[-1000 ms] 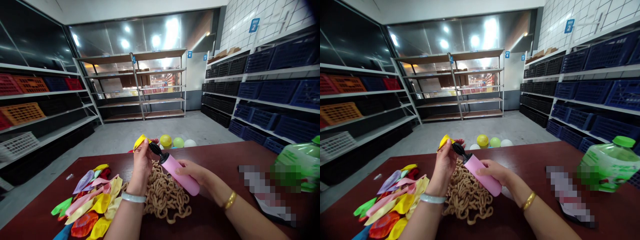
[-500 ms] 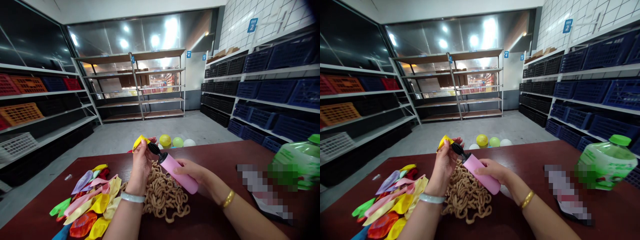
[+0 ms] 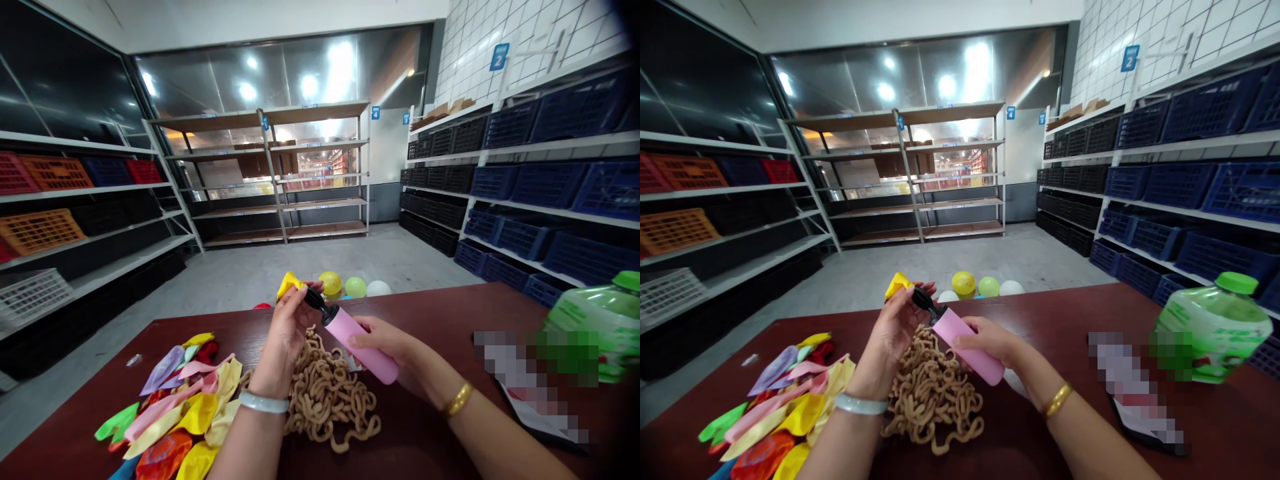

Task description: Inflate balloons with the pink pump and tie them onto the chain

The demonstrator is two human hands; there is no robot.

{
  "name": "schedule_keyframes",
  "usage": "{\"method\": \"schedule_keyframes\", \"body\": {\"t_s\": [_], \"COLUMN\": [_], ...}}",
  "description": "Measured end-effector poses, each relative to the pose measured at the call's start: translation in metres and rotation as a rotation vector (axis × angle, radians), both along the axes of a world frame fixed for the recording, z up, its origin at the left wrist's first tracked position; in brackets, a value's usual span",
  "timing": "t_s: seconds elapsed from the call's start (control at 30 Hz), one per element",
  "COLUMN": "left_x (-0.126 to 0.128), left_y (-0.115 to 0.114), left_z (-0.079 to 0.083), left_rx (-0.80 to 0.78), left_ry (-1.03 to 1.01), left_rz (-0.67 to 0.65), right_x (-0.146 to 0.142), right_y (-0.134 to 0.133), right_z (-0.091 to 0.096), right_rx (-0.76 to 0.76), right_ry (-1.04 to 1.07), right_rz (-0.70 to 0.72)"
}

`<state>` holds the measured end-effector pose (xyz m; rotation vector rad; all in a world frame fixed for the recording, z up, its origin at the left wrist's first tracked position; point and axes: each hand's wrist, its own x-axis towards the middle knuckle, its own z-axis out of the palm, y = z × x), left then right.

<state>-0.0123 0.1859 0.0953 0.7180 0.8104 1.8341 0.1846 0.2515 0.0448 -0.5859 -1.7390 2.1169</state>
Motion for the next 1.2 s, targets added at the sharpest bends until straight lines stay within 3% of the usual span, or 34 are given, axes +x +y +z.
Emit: {"method": "schedule_keyframes", "body": {"t_s": [0.33, 0.4, 0.5, 0.6, 0.7, 0.87, 1.2], "left_x": [0.013, 0.018, 0.016, -0.003, -0.025, -0.035, -0.036], "left_y": [0.003, 0.003, 0.006, 0.01, 0.012, 0.011, 0.017], "left_z": [-0.002, -0.003, -0.006, -0.008, -0.006, -0.001, -0.01], "left_rx": [0.088, 0.106, 0.142, 0.201, 0.238, 0.248, 0.209], "left_ry": [-0.044, -0.055, -0.082, -0.121, -0.166, -0.21, -0.259], "left_rz": [0.092, 0.082, 0.143, 0.278, 0.362, 0.307, 0.305], "right_x": [-0.007, -0.007, -0.006, -0.007, -0.011, -0.015, -0.01], "right_y": [-0.006, -0.005, -0.004, -0.006, -0.008, -0.005, 0.004], "right_z": [0.0, 0.001, 0.005, 0.006, 0.002, -0.008, -0.01], "right_rx": [0.118, 0.244, 0.558, 0.806, 0.915, 0.924, 0.909], "right_ry": [-0.072, -0.118, -0.178, -0.234, -0.188, -0.022, -0.02], "right_rz": [-0.053, -0.077, -0.123, -0.201, -0.322, -0.329, -0.301]}}
